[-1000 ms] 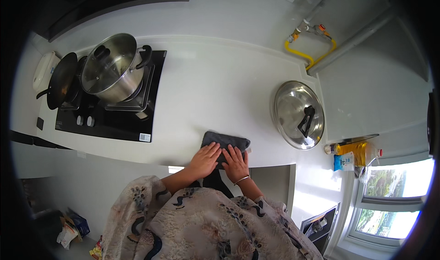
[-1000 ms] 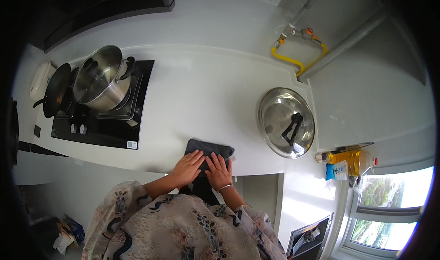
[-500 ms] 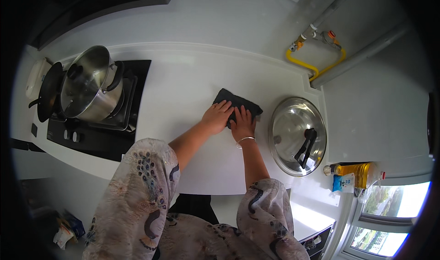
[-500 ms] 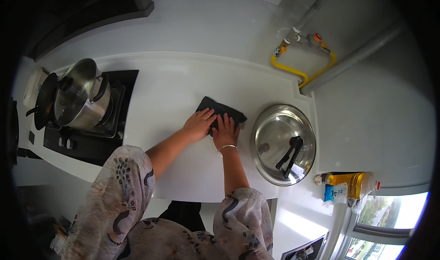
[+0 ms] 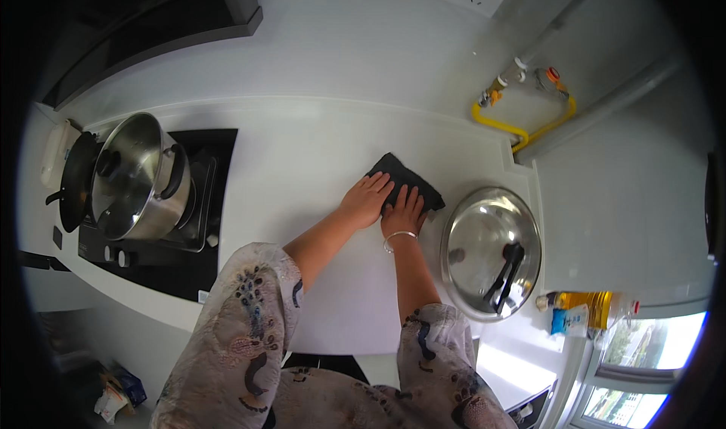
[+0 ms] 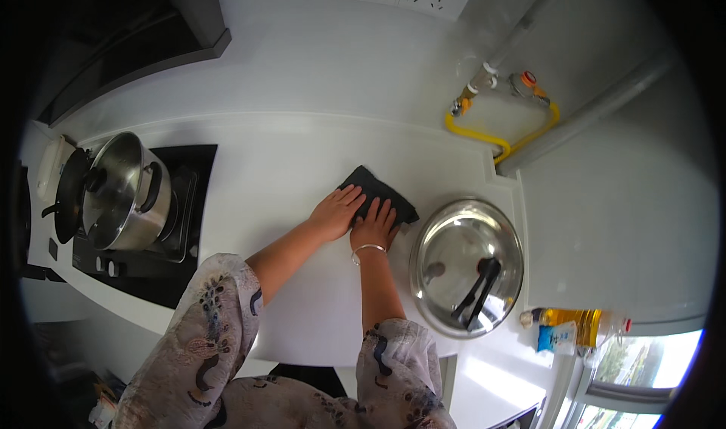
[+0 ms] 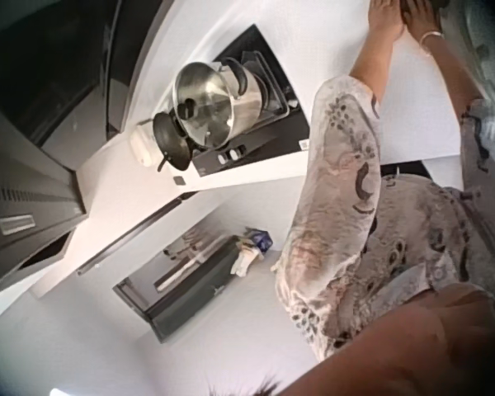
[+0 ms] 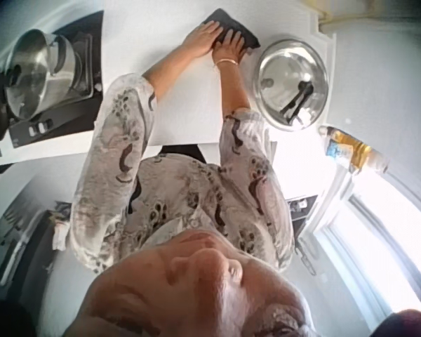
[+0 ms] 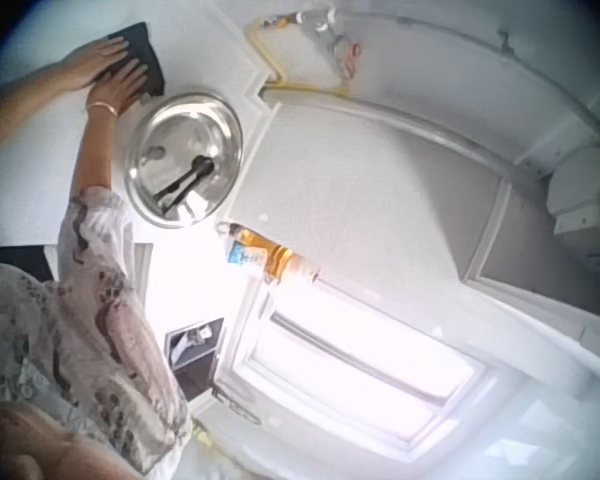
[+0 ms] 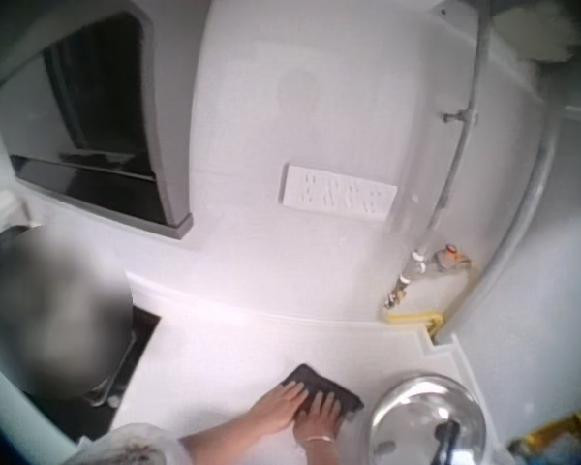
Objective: The person wipes the kitchen countertop and stovetop with a dark cloth. They move a metal bowl and a pot to clean underneath them, then wipe the burner grate and surrounding stovetop area.
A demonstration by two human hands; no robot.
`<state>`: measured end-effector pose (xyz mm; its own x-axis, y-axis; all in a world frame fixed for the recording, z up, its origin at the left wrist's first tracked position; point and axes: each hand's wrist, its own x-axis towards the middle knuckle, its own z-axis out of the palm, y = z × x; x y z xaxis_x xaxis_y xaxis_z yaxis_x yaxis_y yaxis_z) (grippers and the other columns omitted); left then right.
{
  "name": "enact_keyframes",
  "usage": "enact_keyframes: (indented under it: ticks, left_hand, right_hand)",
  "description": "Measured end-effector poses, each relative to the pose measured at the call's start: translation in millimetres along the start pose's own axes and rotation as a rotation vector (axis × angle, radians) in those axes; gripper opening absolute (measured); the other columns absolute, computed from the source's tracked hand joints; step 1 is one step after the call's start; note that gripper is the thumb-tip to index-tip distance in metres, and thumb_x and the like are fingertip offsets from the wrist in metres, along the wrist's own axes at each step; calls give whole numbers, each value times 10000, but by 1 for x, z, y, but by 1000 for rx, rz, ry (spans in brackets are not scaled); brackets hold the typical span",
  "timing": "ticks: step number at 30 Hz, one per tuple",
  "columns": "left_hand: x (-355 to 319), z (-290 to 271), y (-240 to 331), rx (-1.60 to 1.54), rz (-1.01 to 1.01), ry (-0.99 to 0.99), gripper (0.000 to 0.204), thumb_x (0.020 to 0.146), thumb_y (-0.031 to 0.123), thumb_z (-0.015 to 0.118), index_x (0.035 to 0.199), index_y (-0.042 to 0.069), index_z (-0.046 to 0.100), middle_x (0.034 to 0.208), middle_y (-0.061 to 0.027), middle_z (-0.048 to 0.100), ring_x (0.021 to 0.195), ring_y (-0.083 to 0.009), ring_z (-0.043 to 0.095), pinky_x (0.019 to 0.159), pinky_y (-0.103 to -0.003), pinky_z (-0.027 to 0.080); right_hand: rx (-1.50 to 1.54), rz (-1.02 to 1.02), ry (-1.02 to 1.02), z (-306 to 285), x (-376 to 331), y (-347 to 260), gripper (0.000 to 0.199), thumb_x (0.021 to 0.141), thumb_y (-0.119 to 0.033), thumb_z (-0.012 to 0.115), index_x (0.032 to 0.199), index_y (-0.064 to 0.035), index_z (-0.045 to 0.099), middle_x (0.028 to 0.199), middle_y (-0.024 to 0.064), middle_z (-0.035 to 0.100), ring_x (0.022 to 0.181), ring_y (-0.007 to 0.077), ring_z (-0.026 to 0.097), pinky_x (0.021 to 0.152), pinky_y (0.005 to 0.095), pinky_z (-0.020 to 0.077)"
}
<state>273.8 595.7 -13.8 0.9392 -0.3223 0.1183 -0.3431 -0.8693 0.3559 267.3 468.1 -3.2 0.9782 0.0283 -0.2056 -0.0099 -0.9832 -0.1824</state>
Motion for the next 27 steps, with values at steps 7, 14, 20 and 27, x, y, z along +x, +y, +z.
enact_keyframes:
  ticks: [7, 14, 20, 27]
  left_hand:
    - [109, 12, -28, 22, -102, -88, 563, 931, 211, 469, 1460, 92, 319, 1548, -87, 244, 1440, -227, 190, 1166, -390, 168]
    - [147, 31, -23, -31, -141, 48, 516, 942, 233, 424, 1421, 48, 374, 1517, -108, 312, 1414, -240, 263, 1149, -397, 208]
    - [87, 0, -61, 35, -295, 71, 555, 956, 297, 418, 1444, 48, 336, 1536, -95, 276, 1432, -218, 213, 1163, -412, 149]
    - [-39, -68, -170, 187, -628, 227, 575, 927, 306, 445, 1419, 16, 373, 1507, -130, 325, 1414, -241, 257, 1160, -442, 139]
  right_hand:
    - [-90, -117, -182, -24, 152, 33, 726, 910, -426, 429, 1519, -176, 123, 1583, 108, 75, 1437, 333, 117, 1134, 538, 166]
    - [-355, -362, 53, 30, 269, 105, 710, 839, -367, 470, 1484, -157, 258, 1557, 138, 181, 1398, 367, 201, 1122, 544, 194]
    - [-129, -309, 19, -12, 187, -21, 704, 825, -327, 472, 1471, -119, 286, 1547, 146, 216, 1404, 371, 200, 1116, 548, 206]
    - [-64, -589, -121, 6, 116, -217, 672, 883, -366, 438, 1495, -160, 250, 1565, 95, 179, 1429, 310, 150, 1144, 530, 96]
